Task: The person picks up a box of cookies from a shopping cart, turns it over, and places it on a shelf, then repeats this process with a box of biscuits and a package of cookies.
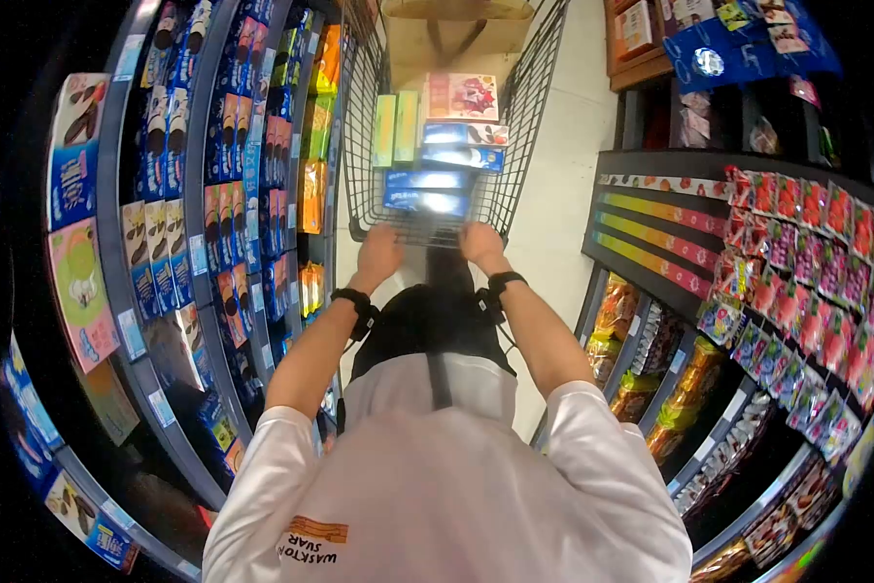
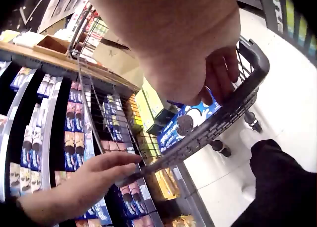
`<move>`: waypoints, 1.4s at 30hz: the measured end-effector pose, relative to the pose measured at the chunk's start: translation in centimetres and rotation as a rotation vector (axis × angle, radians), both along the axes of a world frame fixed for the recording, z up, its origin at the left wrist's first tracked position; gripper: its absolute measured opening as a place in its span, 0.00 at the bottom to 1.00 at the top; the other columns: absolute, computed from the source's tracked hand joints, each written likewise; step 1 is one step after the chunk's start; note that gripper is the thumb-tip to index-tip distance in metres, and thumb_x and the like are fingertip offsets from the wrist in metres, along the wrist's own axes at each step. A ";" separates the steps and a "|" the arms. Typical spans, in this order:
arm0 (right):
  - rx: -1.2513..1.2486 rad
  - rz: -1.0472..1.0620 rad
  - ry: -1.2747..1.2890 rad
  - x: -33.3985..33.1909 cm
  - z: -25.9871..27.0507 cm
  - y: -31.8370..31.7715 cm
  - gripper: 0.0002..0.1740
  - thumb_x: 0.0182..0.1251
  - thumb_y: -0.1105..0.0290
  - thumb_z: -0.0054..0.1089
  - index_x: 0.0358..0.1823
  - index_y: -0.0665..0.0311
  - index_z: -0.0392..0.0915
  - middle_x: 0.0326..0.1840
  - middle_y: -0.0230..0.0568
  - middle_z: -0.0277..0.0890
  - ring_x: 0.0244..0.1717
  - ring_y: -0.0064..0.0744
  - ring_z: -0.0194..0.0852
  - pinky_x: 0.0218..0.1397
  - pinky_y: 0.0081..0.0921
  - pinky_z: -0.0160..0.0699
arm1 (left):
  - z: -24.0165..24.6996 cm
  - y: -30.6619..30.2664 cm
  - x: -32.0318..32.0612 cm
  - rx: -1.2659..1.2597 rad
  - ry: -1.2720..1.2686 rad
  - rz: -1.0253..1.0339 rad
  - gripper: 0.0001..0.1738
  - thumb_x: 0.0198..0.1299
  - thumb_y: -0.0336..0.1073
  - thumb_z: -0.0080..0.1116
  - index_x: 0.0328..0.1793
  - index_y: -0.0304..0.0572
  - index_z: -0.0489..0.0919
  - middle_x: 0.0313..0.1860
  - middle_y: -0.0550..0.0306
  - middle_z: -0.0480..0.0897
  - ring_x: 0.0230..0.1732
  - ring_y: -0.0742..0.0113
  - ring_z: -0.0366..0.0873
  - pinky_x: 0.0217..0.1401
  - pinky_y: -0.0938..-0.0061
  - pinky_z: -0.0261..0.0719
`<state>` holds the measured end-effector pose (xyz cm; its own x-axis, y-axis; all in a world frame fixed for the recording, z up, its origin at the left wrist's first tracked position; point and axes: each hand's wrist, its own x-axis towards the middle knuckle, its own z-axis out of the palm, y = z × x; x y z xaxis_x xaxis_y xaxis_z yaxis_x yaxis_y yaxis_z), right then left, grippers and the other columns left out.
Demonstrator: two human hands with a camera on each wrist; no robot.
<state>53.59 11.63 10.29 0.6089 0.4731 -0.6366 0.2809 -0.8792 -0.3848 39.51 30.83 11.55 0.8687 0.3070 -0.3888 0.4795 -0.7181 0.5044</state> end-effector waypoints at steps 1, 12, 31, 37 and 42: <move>-0.019 -0.031 0.045 0.9 -0.7 0.4 0.15 0.64 0.62 0.53 0.39 0.68 0.81 0.41 0.58 0.80 0.47 0.58 0.78 0.52 0.48 0.79 | 0.0 0.4 1.0 -0.016 0.089 -0.014 0.14 0.58 0.35 0.53 0.48 0.36 0.77 0.51 0.41 0.75 0.52 0.43 0.74 0.55 0.52 0.74; 0.090 -0.284 0.404 5.9 -12.9 1.2 0.31 0.66 0.52 0.53 0.59 0.72 0.71 0.47 0.68 0.78 0.53 0.61 0.76 0.59 0.44 0.74 | -6.7 3.8 10.3 -0.400 0.226 0.566 0.19 0.54 0.36 0.61 0.51 0.33 0.77 0.48 0.41 0.81 0.49 0.48 0.79 0.52 0.60 0.78; 0.256 -0.936 0.703 8.0 -9.9 1.1 0.26 0.67 0.50 0.55 0.59 0.57 0.65 0.53 0.35 0.71 0.52 0.32 0.70 0.48 0.37 0.72 | -8.1 -0.8 9.2 -0.287 0.170 0.812 0.44 0.49 0.49 0.65 0.69 0.33 0.63 0.65 0.38 0.68 0.66 0.43 0.67 0.69 0.59 0.67; 0.635 -0.927 0.559 8.1 -1.1 3.5 0.33 0.72 0.49 0.51 0.71 0.54 0.55 0.67 0.36 0.64 0.66 0.36 0.62 0.63 0.46 0.65 | 0.8 -3.7 6.5 -0.271 -0.407 0.938 0.38 0.51 0.42 0.67 0.65 0.33 0.66 0.61 0.39 0.71 0.64 0.43 0.69 0.67 0.60 0.68; 0.992 -0.555 0.250 4.1 7.3 4.3 0.32 0.72 0.56 0.55 0.72 0.63 0.60 0.64 0.41 0.67 0.60 0.30 0.67 0.59 0.32 0.72 | 5.9 -5.1 0.1 -0.264 -0.750 1.037 0.29 0.59 0.33 0.62 0.65 0.32 0.66 0.55 0.47 0.75 0.50 0.63 0.76 0.52 0.66 0.76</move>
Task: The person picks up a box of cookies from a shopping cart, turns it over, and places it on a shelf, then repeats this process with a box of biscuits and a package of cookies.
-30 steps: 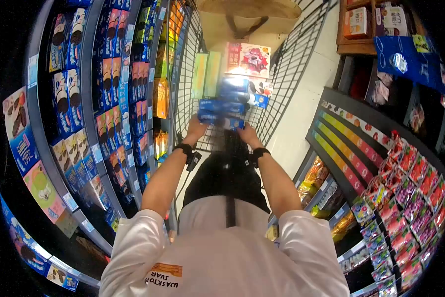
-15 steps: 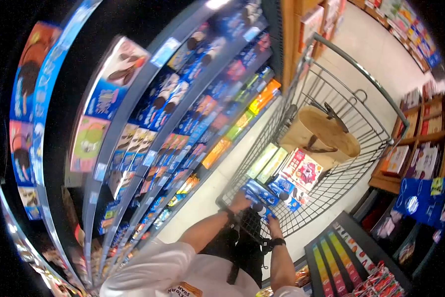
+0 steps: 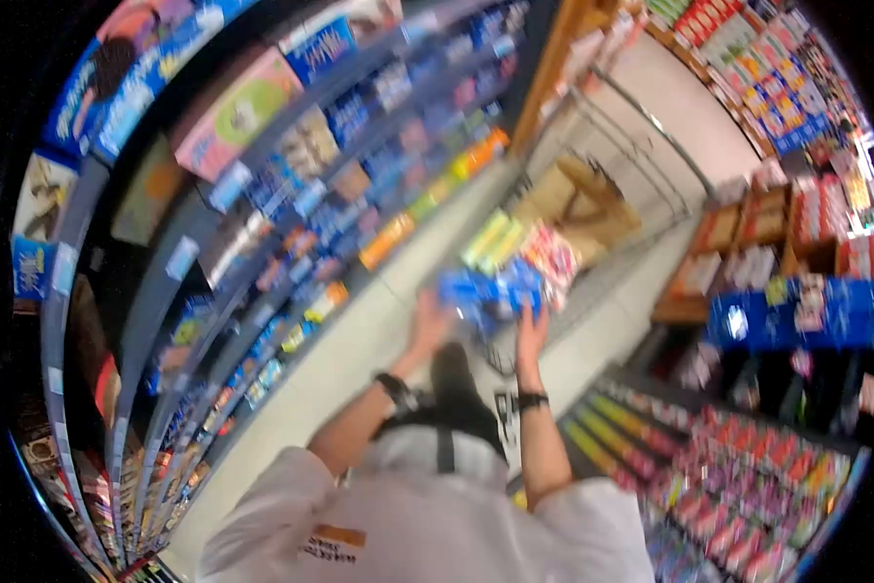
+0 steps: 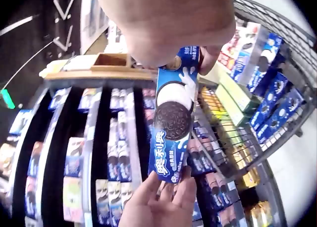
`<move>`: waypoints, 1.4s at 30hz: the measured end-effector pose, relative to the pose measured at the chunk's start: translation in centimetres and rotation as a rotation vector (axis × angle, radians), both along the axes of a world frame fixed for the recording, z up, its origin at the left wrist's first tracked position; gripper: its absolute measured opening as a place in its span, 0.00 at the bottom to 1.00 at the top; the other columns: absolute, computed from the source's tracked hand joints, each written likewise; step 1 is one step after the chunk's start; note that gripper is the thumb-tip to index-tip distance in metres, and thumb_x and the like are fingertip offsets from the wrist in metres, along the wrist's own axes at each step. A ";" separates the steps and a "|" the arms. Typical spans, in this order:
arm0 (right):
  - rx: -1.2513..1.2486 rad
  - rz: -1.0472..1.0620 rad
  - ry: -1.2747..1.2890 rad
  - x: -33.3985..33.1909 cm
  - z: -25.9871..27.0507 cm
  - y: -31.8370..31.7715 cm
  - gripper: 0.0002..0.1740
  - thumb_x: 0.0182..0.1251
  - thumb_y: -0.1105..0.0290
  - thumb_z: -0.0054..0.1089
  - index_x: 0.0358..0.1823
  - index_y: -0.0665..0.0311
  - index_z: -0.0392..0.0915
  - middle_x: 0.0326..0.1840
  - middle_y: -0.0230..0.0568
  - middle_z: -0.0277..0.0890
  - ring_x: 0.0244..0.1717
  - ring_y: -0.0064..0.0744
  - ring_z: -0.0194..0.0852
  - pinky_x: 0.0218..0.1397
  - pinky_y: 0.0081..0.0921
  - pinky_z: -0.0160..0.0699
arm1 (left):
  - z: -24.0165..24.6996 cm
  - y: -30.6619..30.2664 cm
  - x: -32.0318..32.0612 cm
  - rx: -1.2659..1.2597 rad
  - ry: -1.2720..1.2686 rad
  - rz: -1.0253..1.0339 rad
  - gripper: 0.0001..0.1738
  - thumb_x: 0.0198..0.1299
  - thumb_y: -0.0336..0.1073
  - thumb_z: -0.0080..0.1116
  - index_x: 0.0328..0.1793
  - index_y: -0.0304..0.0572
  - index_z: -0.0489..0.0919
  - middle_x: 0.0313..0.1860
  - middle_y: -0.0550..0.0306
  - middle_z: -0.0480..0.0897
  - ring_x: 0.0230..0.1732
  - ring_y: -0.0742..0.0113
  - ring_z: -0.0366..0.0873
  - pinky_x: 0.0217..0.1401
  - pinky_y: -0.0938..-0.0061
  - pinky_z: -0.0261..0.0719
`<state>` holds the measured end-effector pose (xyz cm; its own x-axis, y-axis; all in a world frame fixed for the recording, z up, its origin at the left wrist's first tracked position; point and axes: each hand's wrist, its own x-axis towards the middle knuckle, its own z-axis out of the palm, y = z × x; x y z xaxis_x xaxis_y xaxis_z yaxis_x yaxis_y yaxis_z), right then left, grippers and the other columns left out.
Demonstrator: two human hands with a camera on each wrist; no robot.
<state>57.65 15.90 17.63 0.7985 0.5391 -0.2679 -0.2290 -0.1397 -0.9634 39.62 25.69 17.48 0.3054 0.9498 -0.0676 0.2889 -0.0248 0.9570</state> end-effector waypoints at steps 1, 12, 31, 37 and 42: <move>0.012 0.039 0.007 -1.3 4.1 0.1 0.29 0.73 0.59 0.54 0.69 0.67 0.63 0.62 0.41 0.68 0.53 0.26 0.71 0.51 0.25 0.76 | 1.8 -0.4 -1.9 -0.110 -0.242 0.002 0.25 0.62 0.30 0.58 0.64 0.33 0.66 0.49 0.49 0.77 0.44 0.66 0.78 0.45 0.69 0.78; 0.153 0.254 -0.282 -9.8 14.8 -5.4 0.21 0.71 0.65 0.58 0.58 0.73 0.72 0.40 0.38 0.76 0.30 0.21 0.74 0.34 0.18 0.76 | 13.0 -5.9 -16.0 -0.273 -0.416 0.108 0.20 0.65 0.34 0.60 0.61 0.35 0.73 0.48 0.57 0.81 0.42 0.76 0.78 0.47 0.80 0.74; -0.046 0.299 -0.115 -7.5 9.1 -8.8 0.18 0.73 0.59 0.54 0.48 0.69 0.79 0.28 0.34 0.78 0.26 0.20 0.75 0.30 0.17 0.74 | 9.2 -6.2 -15.5 -0.484 -0.301 -0.084 0.39 0.61 0.36 0.65 0.75 0.40 0.59 0.53 0.48 0.79 0.50 0.67 0.79 0.53 0.73 0.78; -0.269 0.436 -0.137 0.6 -3.9 -10.3 0.22 0.75 0.56 0.48 0.44 0.70 0.79 0.29 0.39 0.78 0.23 0.24 0.75 0.30 0.23 0.75 | 4.0 -3.3 -10.1 -0.614 -0.177 -0.212 0.45 0.60 0.34 0.66 0.79 0.42 0.52 0.55 0.46 0.78 0.52 0.64 0.78 0.55 0.71 0.78; -0.539 0.769 -0.681 4.1 -6.6 -11.2 0.13 0.69 0.63 0.54 0.45 0.64 0.80 0.45 0.46 0.78 0.39 0.44 0.81 0.43 0.36 0.79 | -2.5 0.0 -6.8 -0.744 0.015 -0.311 0.47 0.58 0.34 0.68 0.79 0.44 0.51 0.52 0.46 0.80 0.51 0.64 0.79 0.54 0.71 0.80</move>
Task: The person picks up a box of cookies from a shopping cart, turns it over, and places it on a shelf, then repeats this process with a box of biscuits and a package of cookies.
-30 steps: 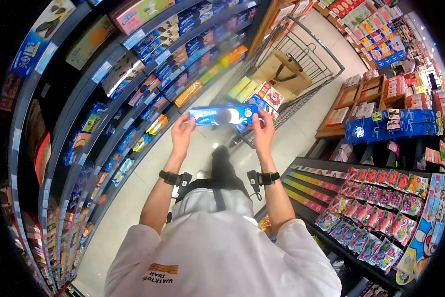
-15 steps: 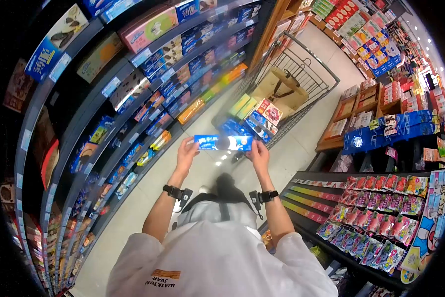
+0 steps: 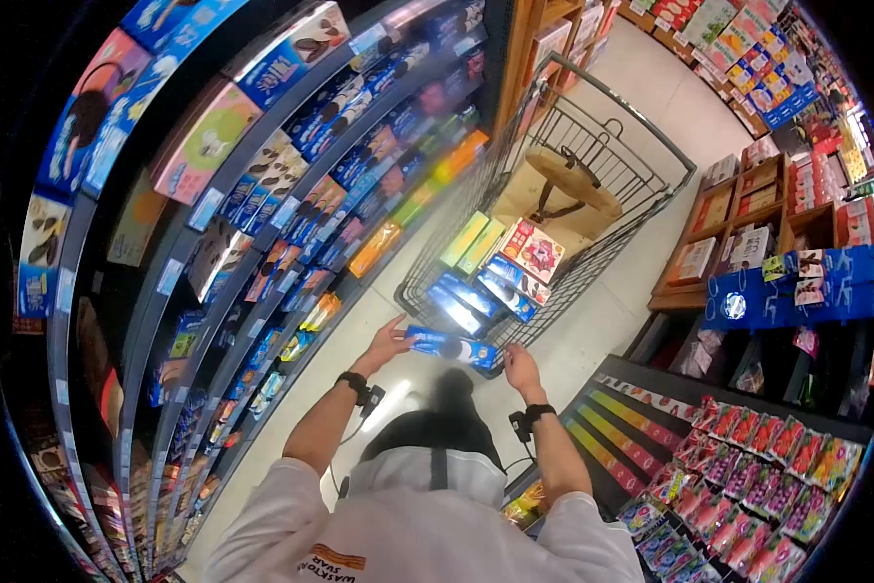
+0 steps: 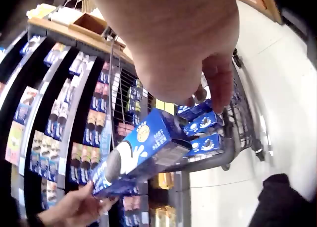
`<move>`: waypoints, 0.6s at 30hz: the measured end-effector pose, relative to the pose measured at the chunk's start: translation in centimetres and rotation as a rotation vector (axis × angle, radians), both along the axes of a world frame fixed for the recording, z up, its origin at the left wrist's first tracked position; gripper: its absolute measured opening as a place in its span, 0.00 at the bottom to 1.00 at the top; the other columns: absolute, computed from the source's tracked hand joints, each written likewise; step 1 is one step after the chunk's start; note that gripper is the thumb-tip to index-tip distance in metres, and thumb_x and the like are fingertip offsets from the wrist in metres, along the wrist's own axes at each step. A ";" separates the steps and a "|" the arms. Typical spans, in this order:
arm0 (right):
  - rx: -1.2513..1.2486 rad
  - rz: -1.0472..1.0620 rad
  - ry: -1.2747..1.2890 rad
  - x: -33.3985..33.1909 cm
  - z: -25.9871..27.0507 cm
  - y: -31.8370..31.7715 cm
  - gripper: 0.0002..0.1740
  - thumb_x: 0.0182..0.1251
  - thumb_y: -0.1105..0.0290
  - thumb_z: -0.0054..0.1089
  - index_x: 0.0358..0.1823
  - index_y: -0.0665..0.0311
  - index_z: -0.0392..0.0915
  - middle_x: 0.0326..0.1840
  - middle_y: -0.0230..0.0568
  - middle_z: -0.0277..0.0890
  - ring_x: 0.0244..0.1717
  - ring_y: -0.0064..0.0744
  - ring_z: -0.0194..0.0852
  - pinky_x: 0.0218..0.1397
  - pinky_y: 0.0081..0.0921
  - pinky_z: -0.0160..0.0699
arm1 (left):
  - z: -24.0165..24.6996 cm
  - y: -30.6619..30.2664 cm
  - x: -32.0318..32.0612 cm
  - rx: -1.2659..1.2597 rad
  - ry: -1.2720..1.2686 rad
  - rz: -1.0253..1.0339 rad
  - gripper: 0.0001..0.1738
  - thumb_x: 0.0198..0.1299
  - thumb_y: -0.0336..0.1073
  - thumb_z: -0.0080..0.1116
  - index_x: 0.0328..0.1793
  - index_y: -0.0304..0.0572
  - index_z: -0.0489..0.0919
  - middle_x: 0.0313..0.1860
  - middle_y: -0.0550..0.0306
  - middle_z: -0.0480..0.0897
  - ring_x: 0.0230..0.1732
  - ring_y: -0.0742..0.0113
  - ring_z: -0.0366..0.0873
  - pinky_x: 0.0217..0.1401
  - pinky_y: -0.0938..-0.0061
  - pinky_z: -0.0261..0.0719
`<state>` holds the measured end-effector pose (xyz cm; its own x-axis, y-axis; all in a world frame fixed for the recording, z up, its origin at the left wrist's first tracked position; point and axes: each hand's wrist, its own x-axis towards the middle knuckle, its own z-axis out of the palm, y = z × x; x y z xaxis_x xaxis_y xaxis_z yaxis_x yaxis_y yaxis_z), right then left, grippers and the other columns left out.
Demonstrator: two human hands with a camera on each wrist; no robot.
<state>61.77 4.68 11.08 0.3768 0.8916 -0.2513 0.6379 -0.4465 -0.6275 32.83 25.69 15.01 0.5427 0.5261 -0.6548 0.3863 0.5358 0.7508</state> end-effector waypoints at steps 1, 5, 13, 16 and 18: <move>-0.053 0.053 -0.010 0.5 0.5 0.0 0.12 0.67 0.65 0.55 0.46 0.63 0.80 0.48 0.46 0.77 0.42 0.46 0.79 0.45 0.38 0.79 | -0.5 0.6 0.8 0.001 0.041 -0.025 0.47 0.58 0.35 0.67 0.79 0.44 0.52 0.52 0.47 0.80 0.50 0.64 0.79 0.54 0.71 0.80; -0.211 0.199 -0.047 2.1 0.9 -0.8 0.12 0.63 0.67 0.58 0.45 0.62 0.82 0.56 0.44 0.73 0.51 0.50 0.76 0.53 0.40 0.77 | -3.4 0.7 1.7 -0.080 -0.124 0.026 0.42 0.60 0.38 0.67 0.77 0.43 0.58 0.50 0.50 0.81 0.48 0.68 0.79 0.51 0.72 0.80; -0.198 0.273 0.018 2.1 0.5 0.7 0.08 0.59 0.74 0.62 0.40 0.60 0.84 0.50 0.49 0.75 0.50 0.50 0.76 0.53 0.40 0.75 | -2.8 -1.6 2.6 -0.103 -0.058 0.097 0.35 0.59 0.43 0.68 0.71 0.46 0.68 0.46 0.53 0.81 0.43 0.68 0.80 0.46 0.74 0.80; -0.162 0.328 -0.003 2.0 0.4 0.4 0.06 0.59 0.74 0.62 0.38 0.63 0.83 0.49 0.52 0.76 0.49 0.54 0.75 0.53 0.42 0.75 | -3.2 -3.1 1.9 -0.065 -0.081 0.145 0.34 0.58 0.42 0.68 0.69 0.46 0.69 0.44 0.53 0.82 0.43 0.68 0.80 0.45 0.74 0.80; -0.207 0.365 -0.007 1.5 0.1 0.5 0.06 0.58 0.76 0.59 0.36 0.63 0.84 0.47 0.55 0.77 0.50 0.55 0.75 0.53 0.43 0.74 | -2.7 -4.2 0.6 -0.042 -0.111 0.199 0.32 0.59 0.42 0.67 0.68 0.44 0.70 0.41 0.54 0.82 0.42 0.69 0.79 0.42 0.76 0.80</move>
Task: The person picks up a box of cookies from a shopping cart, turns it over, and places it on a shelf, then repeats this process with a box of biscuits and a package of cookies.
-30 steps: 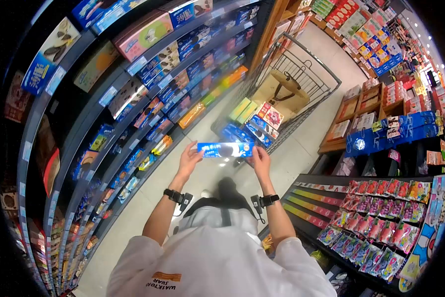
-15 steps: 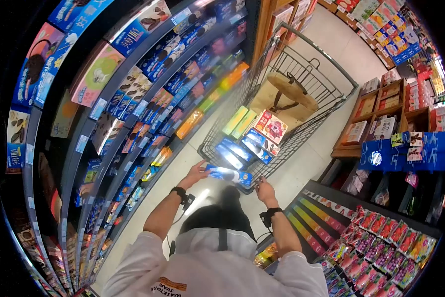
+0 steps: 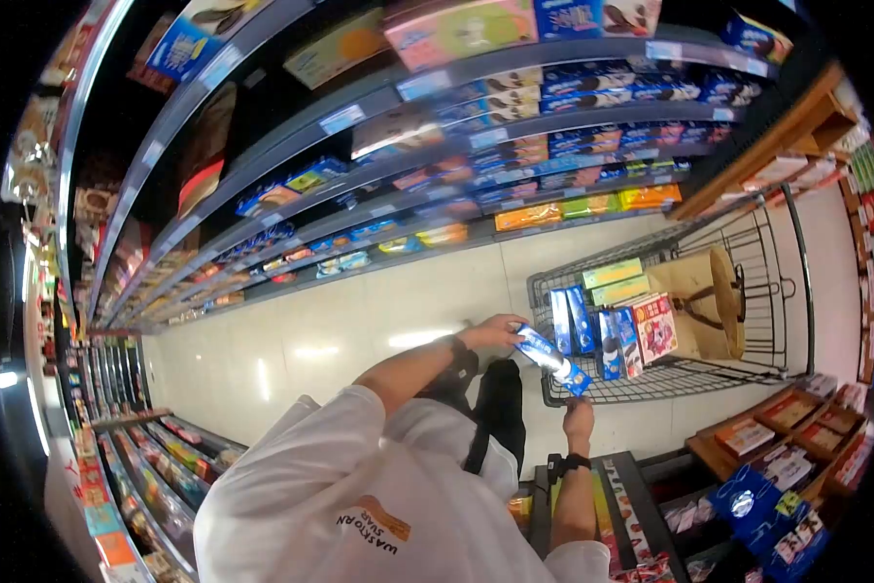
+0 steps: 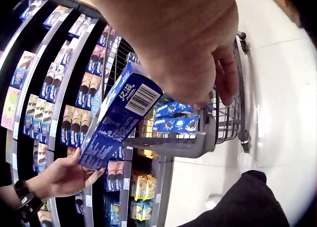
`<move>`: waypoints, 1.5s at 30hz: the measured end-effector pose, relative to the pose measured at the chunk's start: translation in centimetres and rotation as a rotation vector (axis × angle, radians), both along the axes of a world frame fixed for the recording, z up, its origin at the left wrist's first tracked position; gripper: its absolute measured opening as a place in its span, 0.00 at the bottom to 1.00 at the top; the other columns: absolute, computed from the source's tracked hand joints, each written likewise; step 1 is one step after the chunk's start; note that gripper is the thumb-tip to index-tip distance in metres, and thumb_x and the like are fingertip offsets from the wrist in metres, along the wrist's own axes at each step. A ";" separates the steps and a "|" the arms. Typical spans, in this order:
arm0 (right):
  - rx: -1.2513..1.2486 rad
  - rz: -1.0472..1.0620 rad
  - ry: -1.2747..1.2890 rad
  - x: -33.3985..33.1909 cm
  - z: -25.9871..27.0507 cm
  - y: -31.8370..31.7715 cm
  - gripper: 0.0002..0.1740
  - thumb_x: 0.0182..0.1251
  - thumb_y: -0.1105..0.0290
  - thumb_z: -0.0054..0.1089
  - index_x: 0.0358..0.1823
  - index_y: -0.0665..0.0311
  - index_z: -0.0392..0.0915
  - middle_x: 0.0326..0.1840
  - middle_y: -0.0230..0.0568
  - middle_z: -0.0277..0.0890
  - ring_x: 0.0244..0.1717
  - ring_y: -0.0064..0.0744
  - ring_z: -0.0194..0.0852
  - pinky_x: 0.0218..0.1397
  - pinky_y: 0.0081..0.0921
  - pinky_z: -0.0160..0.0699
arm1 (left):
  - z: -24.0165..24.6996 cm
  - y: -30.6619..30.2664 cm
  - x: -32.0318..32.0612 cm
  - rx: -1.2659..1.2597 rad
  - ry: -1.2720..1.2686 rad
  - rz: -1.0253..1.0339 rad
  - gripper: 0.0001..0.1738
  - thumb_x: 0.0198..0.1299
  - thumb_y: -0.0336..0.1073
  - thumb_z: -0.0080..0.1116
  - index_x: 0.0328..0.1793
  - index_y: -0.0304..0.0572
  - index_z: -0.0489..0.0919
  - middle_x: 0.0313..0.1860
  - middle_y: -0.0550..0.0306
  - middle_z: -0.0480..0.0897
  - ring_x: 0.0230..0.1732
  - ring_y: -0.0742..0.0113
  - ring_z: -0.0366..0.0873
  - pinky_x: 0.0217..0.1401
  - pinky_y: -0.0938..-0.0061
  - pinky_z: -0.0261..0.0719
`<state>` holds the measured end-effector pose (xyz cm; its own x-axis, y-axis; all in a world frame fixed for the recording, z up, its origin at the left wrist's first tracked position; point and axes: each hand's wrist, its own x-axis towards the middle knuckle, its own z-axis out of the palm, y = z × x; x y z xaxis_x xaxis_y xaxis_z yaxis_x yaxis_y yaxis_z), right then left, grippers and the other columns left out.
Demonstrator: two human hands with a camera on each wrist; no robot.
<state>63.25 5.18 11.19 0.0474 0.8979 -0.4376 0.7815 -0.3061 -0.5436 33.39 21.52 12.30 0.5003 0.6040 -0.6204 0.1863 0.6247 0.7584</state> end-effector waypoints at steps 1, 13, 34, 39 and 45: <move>-0.009 0.026 -0.015 -0.2 -0.6 -0.3 0.07 0.58 0.77 0.58 0.36 0.63 0.84 0.46 0.55 0.77 0.50 0.55 0.75 0.53 0.43 0.74 | 1.0 -0.4 -0.7 0.025 0.018 0.002 0.32 0.59 0.41 0.67 0.68 0.43 0.70 0.40 0.54 0.82 0.42 0.69 0.79 0.42 0.76 0.79; -0.241 0.008 0.040 -7.1 -3.5 -0.7 0.31 0.55 0.67 0.64 0.56 0.78 0.67 0.50 0.66 0.76 0.54 0.57 0.77 0.57 0.43 0.76 | 5.1 -8.2 -14.1 0.236 -0.059 0.348 0.29 0.61 0.37 0.64 0.68 0.42 0.70 0.44 0.56 0.82 0.43 0.73 0.77 0.46 0.76 0.76; -0.233 0.334 -0.204 -6.3 -10.4 -1.2 0.36 0.61 0.53 0.59 0.64 0.73 0.66 0.53 0.63 0.77 0.46 0.55 0.81 0.43 0.40 0.79 | 17.7 -17.3 -24.9 0.309 -0.059 0.775 0.30 0.64 0.37 0.62 0.70 0.41 0.66 0.53 0.50 0.80 0.53 0.67 0.77 0.57 0.72 0.77; -0.157 -0.216 0.835 -18.7 10.3 3.5 0.37 0.75 0.42 0.38 0.73 0.63 0.56 0.67 0.46 0.66 0.58 0.43 0.75 0.56 0.37 0.78 | 16.5 -16.5 -23.0 0.314 -0.028 0.722 0.32 0.63 0.39 0.63 0.70 0.37 0.66 0.55 0.48 0.79 0.52 0.66 0.78 0.57 0.72 0.77; -0.109 -0.239 1.078 -19.8 16.5 5.0 0.39 0.75 0.43 0.39 0.68 0.73 0.59 0.56 0.53 0.72 0.50 0.40 0.79 0.51 0.34 0.81 | 16.5 -15.7 -21.2 0.254 -0.069 0.718 0.33 0.62 0.40 0.64 0.69 0.31 0.67 0.55 0.47 0.78 0.54 0.65 0.77 0.57 0.72 0.77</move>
